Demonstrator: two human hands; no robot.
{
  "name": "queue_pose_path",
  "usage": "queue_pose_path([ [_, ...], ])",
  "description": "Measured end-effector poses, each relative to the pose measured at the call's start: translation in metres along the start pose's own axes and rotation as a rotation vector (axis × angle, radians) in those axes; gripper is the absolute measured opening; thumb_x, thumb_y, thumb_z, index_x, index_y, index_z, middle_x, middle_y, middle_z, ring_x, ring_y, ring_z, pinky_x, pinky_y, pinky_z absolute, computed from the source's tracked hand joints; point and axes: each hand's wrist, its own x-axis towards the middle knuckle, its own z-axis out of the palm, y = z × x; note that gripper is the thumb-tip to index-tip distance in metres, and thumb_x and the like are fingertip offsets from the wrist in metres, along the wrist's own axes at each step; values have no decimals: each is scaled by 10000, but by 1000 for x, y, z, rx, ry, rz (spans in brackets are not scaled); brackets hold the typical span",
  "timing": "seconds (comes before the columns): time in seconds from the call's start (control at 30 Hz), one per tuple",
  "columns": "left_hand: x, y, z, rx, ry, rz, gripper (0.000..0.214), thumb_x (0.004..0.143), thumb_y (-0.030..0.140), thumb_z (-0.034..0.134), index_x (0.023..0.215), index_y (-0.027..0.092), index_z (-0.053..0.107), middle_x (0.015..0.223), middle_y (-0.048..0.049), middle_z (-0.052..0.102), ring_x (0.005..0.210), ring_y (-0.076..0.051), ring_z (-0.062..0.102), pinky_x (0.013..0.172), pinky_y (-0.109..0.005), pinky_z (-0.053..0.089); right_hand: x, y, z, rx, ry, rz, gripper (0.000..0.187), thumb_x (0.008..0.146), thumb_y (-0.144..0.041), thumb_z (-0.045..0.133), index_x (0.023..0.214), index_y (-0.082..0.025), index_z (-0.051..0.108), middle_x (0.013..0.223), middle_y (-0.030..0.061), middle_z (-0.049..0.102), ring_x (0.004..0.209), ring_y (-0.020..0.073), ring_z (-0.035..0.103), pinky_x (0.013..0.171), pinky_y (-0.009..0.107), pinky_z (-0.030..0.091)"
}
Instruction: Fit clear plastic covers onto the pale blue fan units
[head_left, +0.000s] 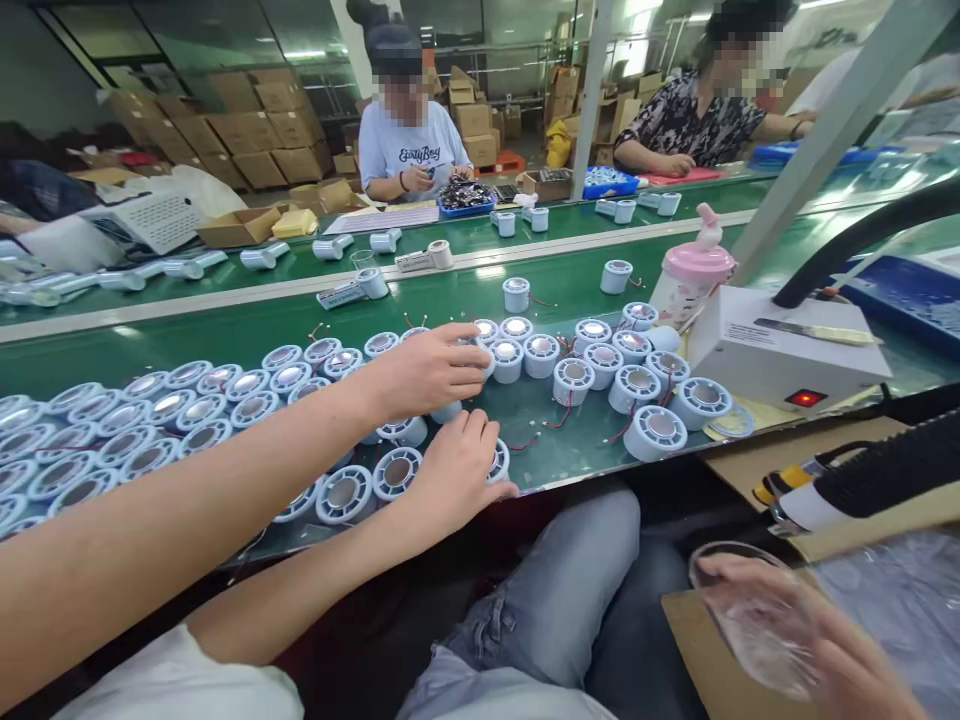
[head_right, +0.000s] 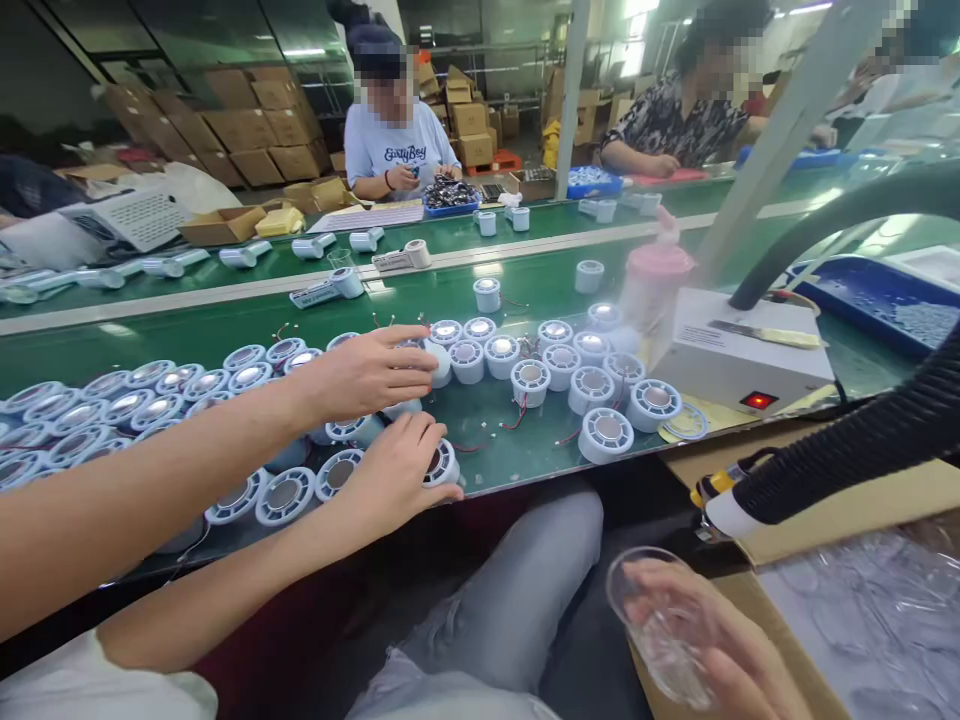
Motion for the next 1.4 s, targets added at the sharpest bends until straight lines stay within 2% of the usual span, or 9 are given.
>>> queue_pose_path([
  [0.13, 6, 4, 33, 30, -64, -38, 302, 686, 411, 806, 706, 213, 580, 882, -71, 618, 1022, -292, 613, 982, -396, 486, 29, -35, 30, 169, -36, 73, 507, 926, -222, 398, 1367, -449, 504, 1176, 59, 708, 906, 281, 753, 676, 366, 657],
  [0.3, -11, -9, 136, -123, -204, -177, 306, 899, 442, 471, 1070, 200, 547, 842, -31, 558, 652, -177, 566, 505, -280, 489, 50, -63, 48, -304, -14, -46, 535, 908, -259, 559, 1434, -324, 487, 1321, 133, 563, 1148, 332, 634, 849, 450, 618],
  [0.4, -10, -12, 169, -162, -404, -122, 295, 886, 386, 496, 1088, 187, 576, 891, -25, 575, 711, -156, 558, 558, -242, 482, 60, -69, 48, -528, 30, -65, 457, 903, -192, 544, 1349, -283, 583, 1306, 159, 547, 1145, 341, 591, 848, 475, 596],
  [0.53, 2, -9, 170, 94, -413, 189, 291, 884, 413, 596, 1058, 188, 659, 984, -49, 628, 908, -191, 574, 815, -281, 472, 66, -70, 39, -618, -66, -33, 363, 868, -81, 532, 1144, -250, 698, 1330, 144, 555, 1134, 328, 573, 846, 460, 591],
  [0.77, 11, -20, 175, -191, -499, -252, 395, 922, 498, 405, 1011, 164, 597, 762, -2, 509, 567, -118, 466, 360, -177, 340, 51, -75, 27, -612, 47, -27, 404, 906, -218, 583, 1308, -244, 610, 1365, 170, 510, 1075, 319, 603, 812, 450, 593],
  [0.9, 9, -17, 179, -43, -451, -2, 231, 891, 345, 531, 982, 180, 664, 866, -23, 590, 762, -148, 552, 651, -235, 486, 55, -76, 33, -685, -97, 1, 420, 848, -99, 596, 1222, -278, 662, 1423, 146, 499, 1056, 341, 596, 775, 478, 582],
  [1.07, 4, -18, 181, 57, -199, 226, 364, 806, 389, 729, 1125, 226, 666, 1050, -59, 621, 971, -217, 577, 900, -348, 474, 61, -74, 31, -180, -206, 263, 55, 831, -214, 692, 879, -240, 690, 1314, 94, 566, 1087, 281, 623, 837, 406, 574],
  [1.17, 4, -31, 185, -3, -141, 298, 606, 657, 476, 846, 1193, 257, 669, 1118, -86, 581, 1037, -251, 570, 920, -389, 493, 60, -75, 30, 102, -136, 381, 170, 907, -323, 611, 794, -231, 698, 1201, 87, 615, 1036, 241, 647, 841, 362, 549],
  [1.4, 5, -47, 192, -181, -319, 338, 686, 662, 378, 863, 1293, 269, 619, 1355, -125, 564, 1264, -321, 527, 1004, -443, 490, 64, -72, 32, 573, 88, 713, 319, 789, -422, 738, 564, -199, 699, 980, 92, 721, 933, 243, 683, 683, 292, 580],
])
